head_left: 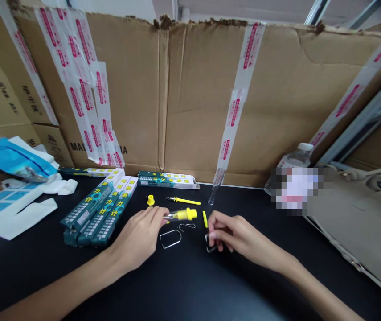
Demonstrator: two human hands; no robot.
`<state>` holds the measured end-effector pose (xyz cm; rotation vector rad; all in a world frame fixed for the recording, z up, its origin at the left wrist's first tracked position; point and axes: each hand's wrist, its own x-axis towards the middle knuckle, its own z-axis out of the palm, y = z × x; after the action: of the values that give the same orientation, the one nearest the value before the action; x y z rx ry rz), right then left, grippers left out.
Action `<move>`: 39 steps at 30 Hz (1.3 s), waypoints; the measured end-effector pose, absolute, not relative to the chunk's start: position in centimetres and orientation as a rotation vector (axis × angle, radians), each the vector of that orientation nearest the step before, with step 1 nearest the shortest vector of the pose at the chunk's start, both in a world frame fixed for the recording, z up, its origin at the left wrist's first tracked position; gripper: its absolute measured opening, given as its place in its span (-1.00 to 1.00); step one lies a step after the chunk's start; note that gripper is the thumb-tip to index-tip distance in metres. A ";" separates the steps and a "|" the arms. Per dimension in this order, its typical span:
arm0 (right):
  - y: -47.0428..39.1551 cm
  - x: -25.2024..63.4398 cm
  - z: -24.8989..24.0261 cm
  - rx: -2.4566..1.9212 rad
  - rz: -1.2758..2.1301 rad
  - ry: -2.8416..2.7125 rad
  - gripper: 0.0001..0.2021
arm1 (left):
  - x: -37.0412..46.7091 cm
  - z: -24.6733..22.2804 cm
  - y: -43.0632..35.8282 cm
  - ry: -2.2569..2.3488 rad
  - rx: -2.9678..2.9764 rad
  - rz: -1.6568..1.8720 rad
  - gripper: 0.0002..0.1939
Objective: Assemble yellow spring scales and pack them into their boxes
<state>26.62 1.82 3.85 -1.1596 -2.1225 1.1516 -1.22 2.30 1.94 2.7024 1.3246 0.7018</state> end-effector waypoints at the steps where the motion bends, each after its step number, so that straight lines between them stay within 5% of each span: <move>1: 2.0 26.1 3.9 -1.149 1.136 -2.051 -0.86 | -1.1 1.7 2.1 1.316 2.758 0.666 -0.65; 4: 2.2 24.5 3.5 -1.140 0.945 -1.846 -0.82 | -0.9 1.5 1.5 1.413 2.778 0.574 -0.45; 9: 0.5 22.8 1.4 -1.182 0.639 -1.723 -0.83 | -0.7 1.7 1.4 1.585 2.712 0.462 -0.70; 28: -0.9 21.2 -0.6 -1.251 0.397 -1.997 -0.83 | 0.3 1.0 0.7 1.263 2.826 0.592 -0.81; 39: -0.9 21.5 -0.7 -1.152 0.203 -2.175 -0.66 | 0.4 0.5 1.2 1.302 2.971 0.642 -0.60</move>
<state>21.46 -0.86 -0.73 -1.1516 -2.1755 0.2027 0.36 1.17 0.47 2.9713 1.3016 0.6422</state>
